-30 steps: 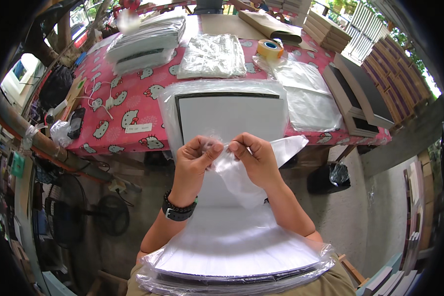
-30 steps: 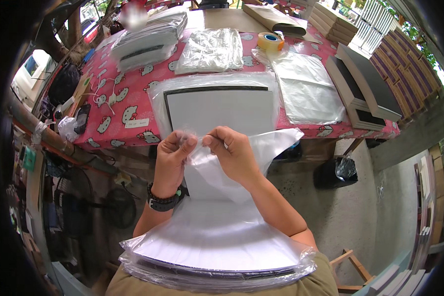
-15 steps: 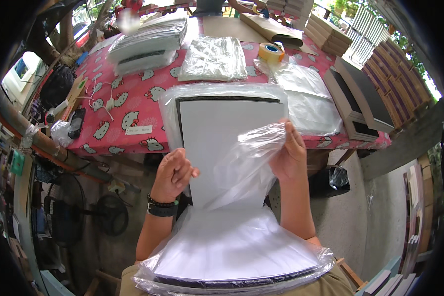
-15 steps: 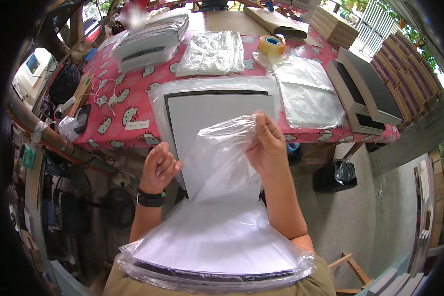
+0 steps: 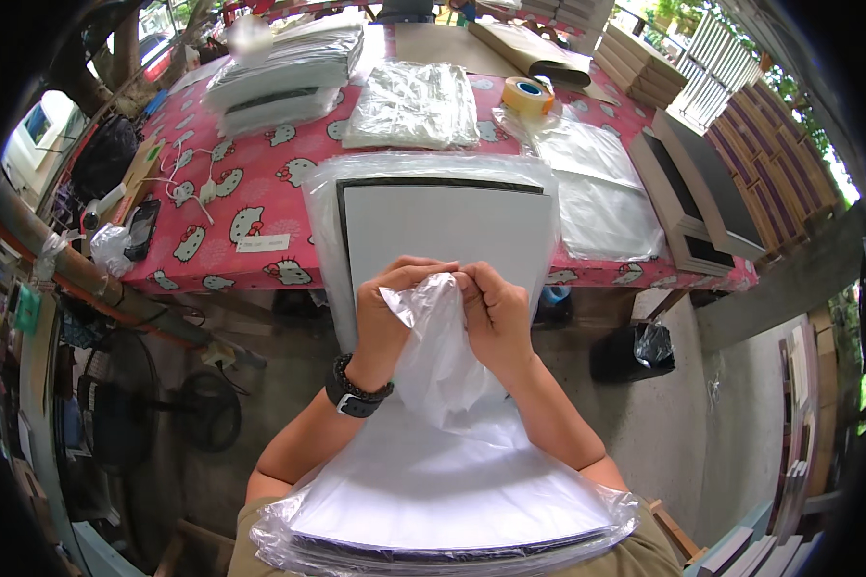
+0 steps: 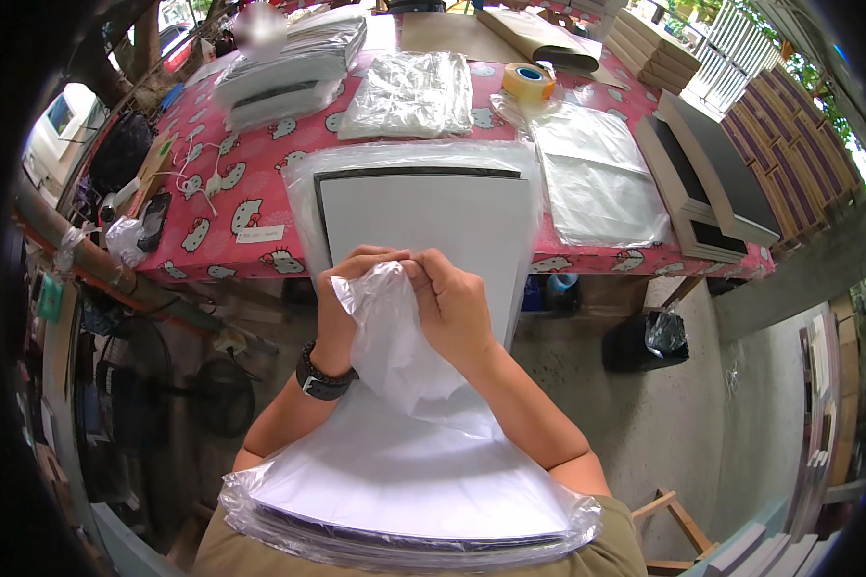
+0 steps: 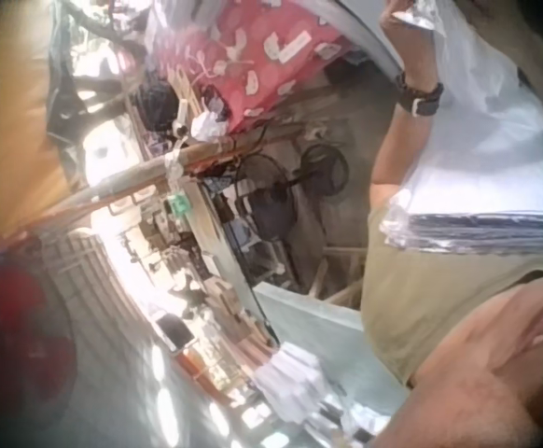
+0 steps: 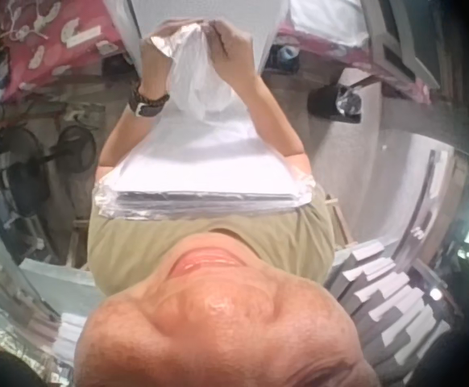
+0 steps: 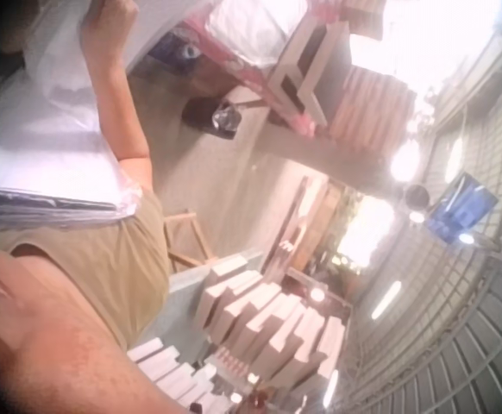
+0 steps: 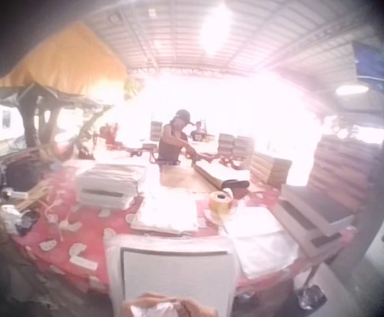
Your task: The person wraps individual black folders or cards in plastic sleeves by hand, sliding each item into a sleeve and smoothing the plastic.
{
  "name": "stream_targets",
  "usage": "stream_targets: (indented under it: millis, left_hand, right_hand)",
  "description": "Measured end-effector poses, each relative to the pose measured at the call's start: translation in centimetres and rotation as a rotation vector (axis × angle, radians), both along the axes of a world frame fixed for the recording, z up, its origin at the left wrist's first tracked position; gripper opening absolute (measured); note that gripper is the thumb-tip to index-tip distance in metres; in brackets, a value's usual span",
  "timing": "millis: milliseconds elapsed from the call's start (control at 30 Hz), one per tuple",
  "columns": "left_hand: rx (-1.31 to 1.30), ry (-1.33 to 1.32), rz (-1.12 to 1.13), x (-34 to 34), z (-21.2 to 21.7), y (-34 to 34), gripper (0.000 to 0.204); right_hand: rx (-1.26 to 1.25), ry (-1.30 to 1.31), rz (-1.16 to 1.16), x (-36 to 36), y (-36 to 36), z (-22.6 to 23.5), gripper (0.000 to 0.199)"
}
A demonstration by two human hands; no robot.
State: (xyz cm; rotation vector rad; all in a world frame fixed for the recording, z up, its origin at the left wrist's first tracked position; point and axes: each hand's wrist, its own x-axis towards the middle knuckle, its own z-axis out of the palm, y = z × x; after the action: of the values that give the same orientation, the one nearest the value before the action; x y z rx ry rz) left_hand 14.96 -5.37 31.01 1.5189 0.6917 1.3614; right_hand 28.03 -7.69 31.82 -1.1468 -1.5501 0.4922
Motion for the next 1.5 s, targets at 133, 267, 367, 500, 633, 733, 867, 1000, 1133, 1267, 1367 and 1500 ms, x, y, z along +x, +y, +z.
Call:
stream_targets:
  millis: [133, 267, 367, 500, 633, 733, 867, 1000, 1133, 1267, 1367, 1500]
  left_hand:
    - [-0.210, -0.119, -0.029, -0.6, -0.5, 0.0, 0.010]
    - [-0.309, -0.048, -0.106, -1.9, -0.4, 0.1, 0.006]
    - [-0.335, -0.018, -0.172, -2.0, -0.8, 0.0, 0.007]
    - [-0.377, -0.097, -0.149, -1.7, -0.6, -0.2, 0.011]
    - [-0.337, -0.231, -0.137, -1.9, -0.8, 0.1, 0.015]
    - [-0.401, -0.304, -0.177, -1.7, -0.7, -0.1, 0.019]
    - [-0.329, -0.231, -0.168, -1.2, -0.8, -0.2, 0.020]
    - [-0.213, -0.185, -0.190, -1.5, -1.9, 0.3, 0.019]
    - [-0.375, -0.283, -0.186, -1.4, -1.7, -0.1, 0.010]
    - [-0.583, -0.640, -0.525, -3.6, -2.6, -0.2, 0.020]
    - [-0.601, -0.273, -0.731, -8.0, -6.3, 1.7, 0.023]
    - [-0.294, 0.185, -0.021, -8.5, -5.9, 1.2, 0.021]
  right_hand:
    - [-0.066, 0.003, 0.036, -0.1, -0.1, -0.4, 0.013]
    - [-0.042, 0.022, 0.015, -0.1, 0.0, -0.4, 0.014]
    - [-0.048, 0.045, 0.001, 0.2, 0.2, -0.4, 0.014]
    - [-0.106, 0.200, 0.137, 0.9, 0.4, -0.6, 0.013]
    - [-0.267, 0.348, 0.310, 1.1, 0.2, -0.6, 0.013]
    - [-0.276, 0.364, 0.278, 0.9, 0.2, -0.7, 0.013]
    - [-0.195, 0.095, 0.131, 0.7, -0.1, -0.1, 0.013]
    - [-0.110, -0.003, 0.101, 0.5, 0.0, -0.4, 0.016]
    - [-0.256, 0.141, 0.065, 0.8, 0.0, -0.2, 0.017]
    - [-0.327, 1.164, 0.499, 2.3, 0.7, 0.6, 0.017]
    - [-0.180, 1.375, 0.890, 5.0, 1.0, 1.3, 0.016]
    - [-0.239, 0.856, 0.699, 4.7, 1.4, 1.9, 0.011]
